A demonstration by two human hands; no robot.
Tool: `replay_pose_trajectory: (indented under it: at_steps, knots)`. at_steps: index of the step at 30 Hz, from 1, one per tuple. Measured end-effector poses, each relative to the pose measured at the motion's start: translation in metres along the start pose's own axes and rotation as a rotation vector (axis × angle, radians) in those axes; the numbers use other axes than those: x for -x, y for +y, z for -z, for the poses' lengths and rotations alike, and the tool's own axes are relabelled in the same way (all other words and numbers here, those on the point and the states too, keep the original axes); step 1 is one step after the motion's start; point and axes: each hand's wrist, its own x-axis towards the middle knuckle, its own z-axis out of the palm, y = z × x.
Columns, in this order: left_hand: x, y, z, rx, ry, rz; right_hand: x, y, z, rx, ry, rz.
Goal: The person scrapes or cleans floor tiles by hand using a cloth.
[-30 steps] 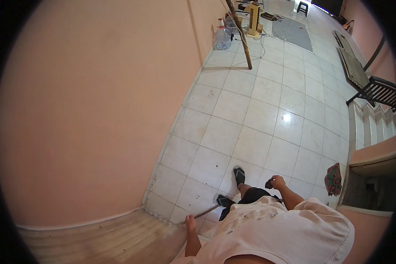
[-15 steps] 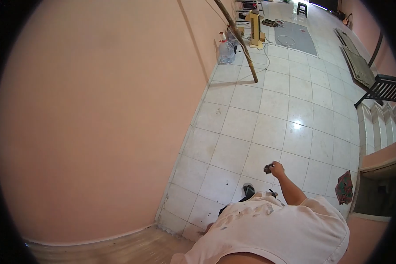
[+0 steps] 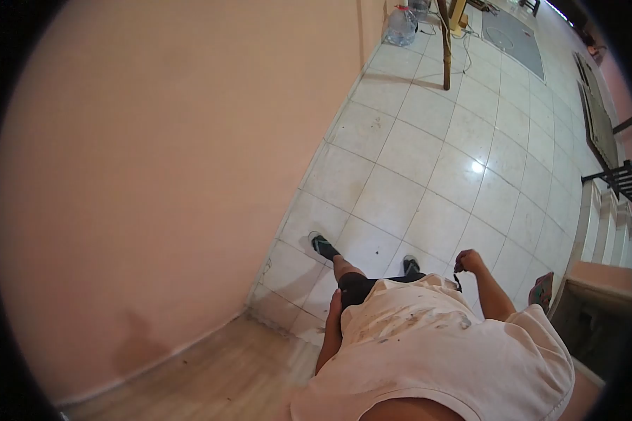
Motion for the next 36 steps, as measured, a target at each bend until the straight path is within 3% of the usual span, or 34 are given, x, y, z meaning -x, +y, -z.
replay_pose_trajectory:
  at_steps: [3,4,5,7,8,10,13,15,17,19,21,23,24,25,27,28,31,32,34,35,36]
  knots:
    - [-0.066,0.002,0.061,-0.109,-0.053,-0.164,-0.002,-0.048,-0.024,-0.249,0.121,0.044]
    - [-0.057,0.033,0.089,-0.307,-0.060,-0.109,-0.010,-0.052,-0.040,-0.162,0.254,0.113]
    - [-0.087,-0.002,0.113,-0.133,-0.066,-0.169,-0.009,-0.071,-0.052,-0.250,0.236,0.008]
    - [-0.056,0.068,0.165,-0.242,-0.179,0.110,0.011,-0.134,-0.077,-0.398,0.182,-0.018]
    - [-0.046,0.090,0.187,-0.261,-0.188,0.136,0.015,-0.161,-0.095,-0.444,0.187,0.026]
    - [-0.042,0.123,0.223,-0.272,-0.319,0.004,0.029,-0.224,-0.127,-0.536,0.159,0.013]
    - [-0.050,0.155,0.255,-0.128,-0.443,0.055,0.023,-0.266,-0.187,-0.509,0.242,0.138]
    - [-0.052,0.187,0.261,-0.175,-0.392,0.081,0.016,-0.280,-0.224,-0.573,0.176,0.097]
    - [-0.054,0.210,0.260,-0.218,-0.339,0.125,0.012,-0.298,-0.252,-0.575,0.149,0.080]
    - [-0.073,0.227,0.250,-0.256,-0.148,-0.025,0.000,-0.305,-0.271,-0.575,0.146,0.068]
    - [-0.097,0.245,0.241,-0.348,-0.080,-0.029,-0.013,-0.318,-0.272,-0.542,0.180,0.051]
    - [-0.129,0.264,0.221,-0.601,0.197,-0.343,-0.041,-0.315,-0.267,-0.532,0.105,-0.088]
    - [-0.142,0.280,0.210,-0.647,0.248,-0.301,-0.058,-0.311,-0.268,-0.617,0.148,-0.115]
    - [-0.160,0.292,0.196,-0.653,0.235,-0.280,-0.077,-0.302,-0.270,-0.697,0.194,-0.146]
    - [-0.205,0.302,0.164,-0.092,0.097,-0.328,-0.136,-0.259,-0.281,-0.431,0.254,-0.154]
    - [-0.222,0.297,0.149,-0.093,0.096,-0.293,-0.161,-0.257,-0.282,-0.467,0.239,-0.219]
    - [-0.281,0.278,0.090,-0.178,-0.232,-0.058,-0.261,-0.240,-0.301,-0.492,0.200,-0.265]
    - [-0.295,0.265,0.069,-0.161,-0.307,0.020,-0.294,-0.244,-0.308,-0.433,0.198,-0.242]
    - [-0.310,0.209,0.033,-0.240,-0.346,-0.057,-0.357,-0.252,-0.327,-0.449,0.153,-0.212]
    - [-0.308,0.209,0.025,-0.254,-0.463,0.078,-0.386,-0.256,-0.340,-0.512,0.133,-0.231]
    - [-0.306,0.196,0.019,-0.218,-0.485,0.107,-0.413,-0.259,-0.356,-0.368,0.202,-0.119]
